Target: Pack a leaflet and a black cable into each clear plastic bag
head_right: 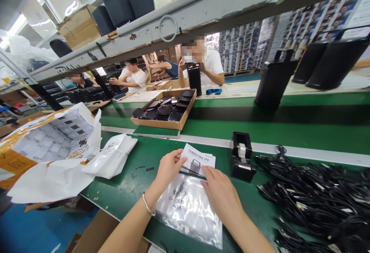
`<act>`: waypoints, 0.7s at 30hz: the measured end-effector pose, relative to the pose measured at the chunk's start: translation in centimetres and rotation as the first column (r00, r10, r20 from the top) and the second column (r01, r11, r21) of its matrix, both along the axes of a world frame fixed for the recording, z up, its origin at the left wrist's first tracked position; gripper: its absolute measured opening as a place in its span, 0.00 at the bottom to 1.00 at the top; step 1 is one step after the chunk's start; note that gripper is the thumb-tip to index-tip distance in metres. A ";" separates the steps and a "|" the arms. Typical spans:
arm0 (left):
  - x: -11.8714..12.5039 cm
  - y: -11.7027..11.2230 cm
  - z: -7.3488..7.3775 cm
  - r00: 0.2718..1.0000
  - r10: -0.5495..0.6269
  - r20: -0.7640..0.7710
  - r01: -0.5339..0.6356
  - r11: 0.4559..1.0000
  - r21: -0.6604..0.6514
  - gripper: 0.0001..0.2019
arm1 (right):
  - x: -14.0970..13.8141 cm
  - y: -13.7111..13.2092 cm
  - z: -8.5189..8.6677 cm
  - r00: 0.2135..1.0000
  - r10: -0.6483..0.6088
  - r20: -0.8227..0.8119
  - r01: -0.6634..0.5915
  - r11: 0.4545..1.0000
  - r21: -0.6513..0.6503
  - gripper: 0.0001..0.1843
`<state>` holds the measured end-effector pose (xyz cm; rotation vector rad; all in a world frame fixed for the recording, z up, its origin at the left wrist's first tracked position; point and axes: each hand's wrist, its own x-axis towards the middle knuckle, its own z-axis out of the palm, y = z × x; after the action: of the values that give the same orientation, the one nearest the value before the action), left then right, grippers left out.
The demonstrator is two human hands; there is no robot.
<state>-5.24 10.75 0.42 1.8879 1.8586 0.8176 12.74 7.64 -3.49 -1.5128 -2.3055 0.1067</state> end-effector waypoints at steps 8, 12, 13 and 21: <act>0.8 -0.5 -0.6 0.996 -0.009 0.093 0.001 0.996 0.086 0.14 | -0.5 0.7 0.3 1.000 -0.018 -0.019 0.019 0.999 0.026 0.16; 0.8 -0.3 0.0 0.966 -0.011 0.258 -0.005 0.998 0.064 0.10 | -0.6 0.2 0.4 0.986 -0.120 -0.115 0.128 0.989 0.070 0.24; 0.6 -0.3 0.4 0.951 -0.019 0.308 0.003 0.999 0.053 0.09 | -0.6 0.0 0.7 0.967 -0.175 -0.185 0.192 0.978 0.082 0.31; 0.0 -4.6 1.3 0.825 -0.041 0.563 0.083 0.995 -0.049 0.10 | 3.3 -3.9 4.6 0.523 -0.514 -0.680 0.026 0.807 -0.590 0.23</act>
<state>-5.20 6.17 1.72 1.4375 1.4250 1.1224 16.00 3.71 1.07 -1.5518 -1.2577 1.1789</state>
